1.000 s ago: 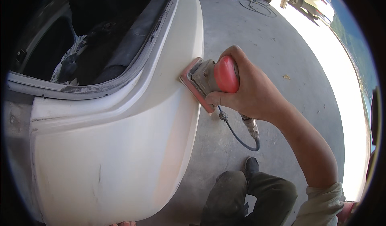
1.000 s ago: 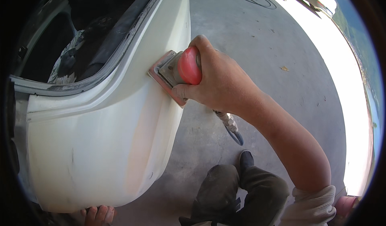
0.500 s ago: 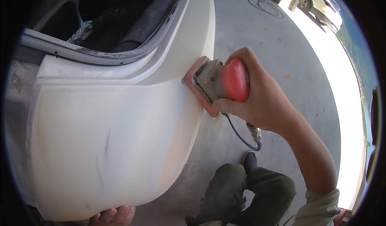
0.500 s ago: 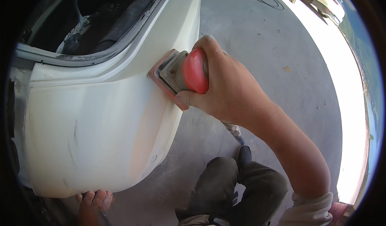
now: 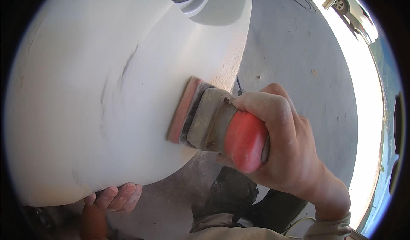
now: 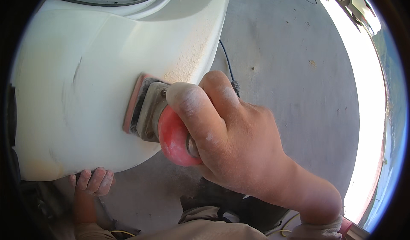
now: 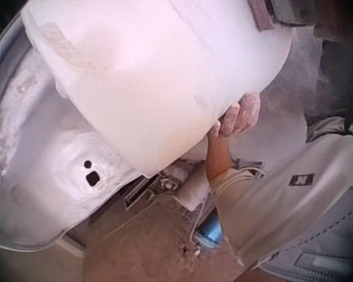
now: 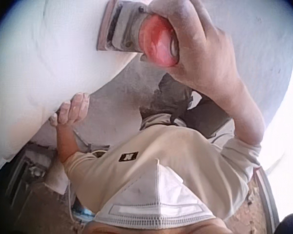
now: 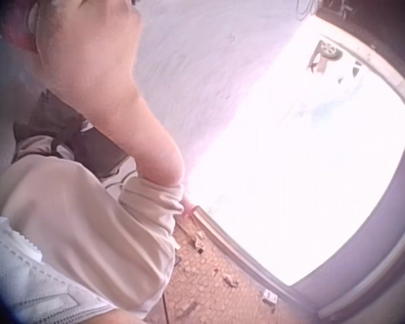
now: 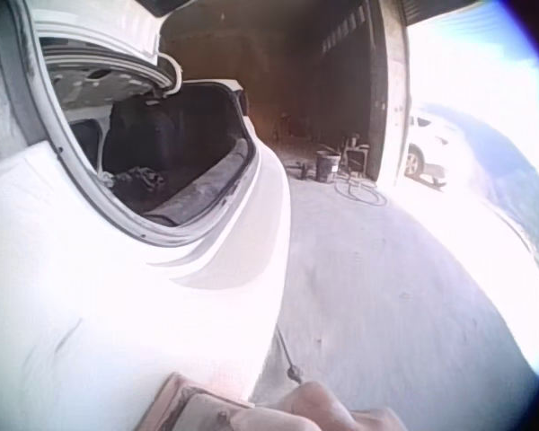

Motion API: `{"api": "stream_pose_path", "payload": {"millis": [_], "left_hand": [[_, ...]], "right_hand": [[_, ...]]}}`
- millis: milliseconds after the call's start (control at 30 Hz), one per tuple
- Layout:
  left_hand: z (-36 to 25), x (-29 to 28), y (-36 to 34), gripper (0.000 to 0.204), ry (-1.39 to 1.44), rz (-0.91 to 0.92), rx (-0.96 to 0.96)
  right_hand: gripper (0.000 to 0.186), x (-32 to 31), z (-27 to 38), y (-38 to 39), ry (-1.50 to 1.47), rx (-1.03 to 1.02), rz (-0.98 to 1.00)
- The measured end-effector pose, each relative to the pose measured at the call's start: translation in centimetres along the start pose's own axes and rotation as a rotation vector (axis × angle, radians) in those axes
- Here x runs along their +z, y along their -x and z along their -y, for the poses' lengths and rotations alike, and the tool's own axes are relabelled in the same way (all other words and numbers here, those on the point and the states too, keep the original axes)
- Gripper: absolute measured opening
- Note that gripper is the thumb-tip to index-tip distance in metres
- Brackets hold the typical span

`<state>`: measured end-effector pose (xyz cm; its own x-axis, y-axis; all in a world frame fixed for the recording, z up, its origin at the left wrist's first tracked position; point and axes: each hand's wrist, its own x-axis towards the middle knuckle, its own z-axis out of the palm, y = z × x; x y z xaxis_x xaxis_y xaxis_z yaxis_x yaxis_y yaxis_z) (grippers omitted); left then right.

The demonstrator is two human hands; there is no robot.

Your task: The person uses a pneumatic sanding tool to smooth a white car bumper, moving the tool across the surface and periodically checking the finish with their hand.

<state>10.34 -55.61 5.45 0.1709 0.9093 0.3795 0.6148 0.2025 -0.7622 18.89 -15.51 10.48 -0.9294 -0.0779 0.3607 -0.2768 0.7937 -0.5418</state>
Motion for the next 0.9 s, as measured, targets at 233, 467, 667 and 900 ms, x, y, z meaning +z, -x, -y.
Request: {"api": "stream_pose_path", "payload": {"millis": [233, 467, 667, 900], "left_hand": [[0.0, 0.6, -2.0, 0.028, -0.020, -0.080, -0.020], [1.4, 1.2, -2.8, 0.032, -0.018, -0.106, 0.008], [1.7, 2.1, -2.2, 0.033, -0.039, -0.180, 0.039], [1.1, 1.5, -2.7, 0.032, -0.013, -0.100, 0.037]], "right_hand": [[0.067, 1.8, 2.8, 2.2, 0.166, -0.206, -0.083], [0.077, -0.3, 1.6, 0.1, 0.154, -0.176, -0.014], [0.087, -2.0, 0.2, -1.8, 0.141, -0.020, 0.068], [0.082, -3.9, -2.8, -4.3, 0.088, 0.135, 0.051]]}}
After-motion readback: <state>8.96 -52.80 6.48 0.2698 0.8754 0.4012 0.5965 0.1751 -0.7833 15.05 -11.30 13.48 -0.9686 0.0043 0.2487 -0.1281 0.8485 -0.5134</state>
